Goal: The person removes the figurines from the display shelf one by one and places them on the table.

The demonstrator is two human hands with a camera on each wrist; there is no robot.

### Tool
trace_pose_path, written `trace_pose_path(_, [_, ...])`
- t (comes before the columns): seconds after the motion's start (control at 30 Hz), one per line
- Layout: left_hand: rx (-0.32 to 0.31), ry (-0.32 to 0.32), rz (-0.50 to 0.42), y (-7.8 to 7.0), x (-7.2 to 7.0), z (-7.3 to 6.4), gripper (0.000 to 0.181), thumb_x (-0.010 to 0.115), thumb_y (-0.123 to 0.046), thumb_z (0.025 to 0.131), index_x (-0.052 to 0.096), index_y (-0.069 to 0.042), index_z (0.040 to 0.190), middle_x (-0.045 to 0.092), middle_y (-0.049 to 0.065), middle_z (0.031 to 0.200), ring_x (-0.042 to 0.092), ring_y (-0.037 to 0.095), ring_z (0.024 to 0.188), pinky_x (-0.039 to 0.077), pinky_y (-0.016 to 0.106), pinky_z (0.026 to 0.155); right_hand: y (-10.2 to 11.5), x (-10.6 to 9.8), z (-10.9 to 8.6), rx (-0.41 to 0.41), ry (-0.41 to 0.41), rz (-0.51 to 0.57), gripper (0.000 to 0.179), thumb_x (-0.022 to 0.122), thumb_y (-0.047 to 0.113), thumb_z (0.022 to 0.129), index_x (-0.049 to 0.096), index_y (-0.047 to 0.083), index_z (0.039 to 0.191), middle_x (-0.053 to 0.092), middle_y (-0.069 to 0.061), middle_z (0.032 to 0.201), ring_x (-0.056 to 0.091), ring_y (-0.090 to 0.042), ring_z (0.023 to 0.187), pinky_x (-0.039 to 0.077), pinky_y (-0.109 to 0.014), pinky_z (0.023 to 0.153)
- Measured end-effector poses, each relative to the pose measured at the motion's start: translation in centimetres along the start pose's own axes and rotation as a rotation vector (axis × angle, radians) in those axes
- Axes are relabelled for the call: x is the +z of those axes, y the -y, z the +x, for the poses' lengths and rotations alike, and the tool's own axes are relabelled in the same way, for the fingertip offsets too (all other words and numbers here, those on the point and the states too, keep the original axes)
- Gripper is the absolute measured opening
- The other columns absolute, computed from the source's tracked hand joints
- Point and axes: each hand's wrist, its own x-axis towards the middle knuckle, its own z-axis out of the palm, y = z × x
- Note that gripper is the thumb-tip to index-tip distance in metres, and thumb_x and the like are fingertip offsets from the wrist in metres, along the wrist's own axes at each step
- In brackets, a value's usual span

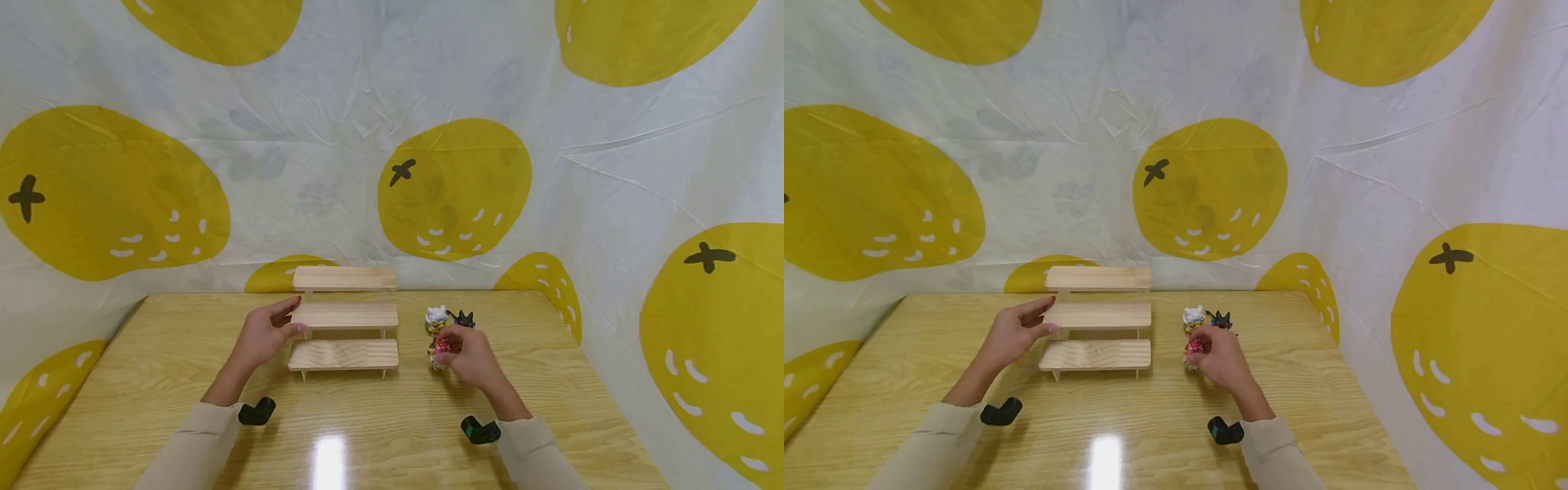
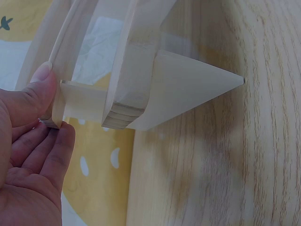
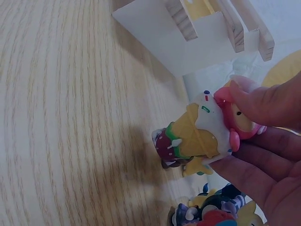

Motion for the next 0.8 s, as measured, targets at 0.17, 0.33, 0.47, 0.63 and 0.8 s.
trace_pose_path(0.17, [0.008, 0.001, -0.001, -0.06, -0.04, -0.06, 0.061, 0.077, -0.015, 0.096, 0.054, -0.003, 0.151, 0.056, 0.021, 0.152, 0.06, 0.04, 0.136, 0.057, 0.047, 0.106, 0.14, 0.06, -0.01, 0.014, 0.014, -0.017, 0.021, 0.081, -0.003, 0.085, 0.074, 0.001, 0.104, 0.075, -0.008, 0.093, 0.069, -0.014, 0.083, 0.058, -0.025, 0.072])
trace_pose_path(0.33, [0.019, 0.003, -0.004, -0.02, -0.05, -0.04, 0.061, 0.076, -0.015, 0.096, 0.054, -0.003, 0.151, 0.056, 0.022, 0.152, 0.059, 0.041, 0.137, 0.057, 0.047, 0.106, 0.15, 0.08, 0.09, 0.009, 0.022, -0.041, 0.02, 0.082, -0.003, 0.085, 0.072, 0.003, 0.102, 0.075, -0.007, 0.091, 0.068, -0.013, 0.081, 0.057, -0.024, 0.071])
trace_pose_path(0.47, [0.018, -0.001, 0.002, 0.07, 0.03, -0.04, 0.061, 0.076, -0.015, 0.096, 0.054, -0.003, 0.151, 0.057, 0.02, 0.152, 0.059, 0.039, 0.138, 0.056, 0.046, 0.106, 0.16, 0.06, 0.11, 0.008, 0.033, -0.049, 0.02, 0.082, -0.004, 0.084, 0.071, 0.003, 0.1, 0.074, -0.007, 0.09, 0.068, -0.013, 0.081, 0.058, -0.025, 0.071])
trace_pose_path(0.63, [0.02, -0.005, 0.009, 0.09, 0.02, -0.01, 0.06, 0.077, -0.015, 0.095, 0.055, -0.002, 0.15, 0.057, 0.021, 0.151, 0.06, 0.04, 0.136, 0.057, 0.048, 0.105, 0.25, 0.06, 0.11, 0.005, 0.048, -0.054, 0.02, 0.081, -0.005, 0.085, 0.07, 0.004, 0.098, 0.074, -0.005, 0.09, 0.069, -0.014, 0.081, 0.058, -0.027, 0.073])
trace_pose_path(0.8, [0.022, -0.003, 0.011, -0.05, -0.02, -0.01, 0.061, 0.077, -0.016, 0.095, 0.055, -0.002, 0.15, 0.057, 0.022, 0.151, 0.061, 0.042, 0.134, 0.058, 0.049, 0.104, 0.11, 0.13, 0.25, -0.007, 0.068, -0.055, 0.019, 0.08, -0.005, 0.086, 0.071, 0.003, 0.1, 0.074, -0.005, 0.091, 0.069, -0.013, 0.083, 0.058, -0.027, 0.073])
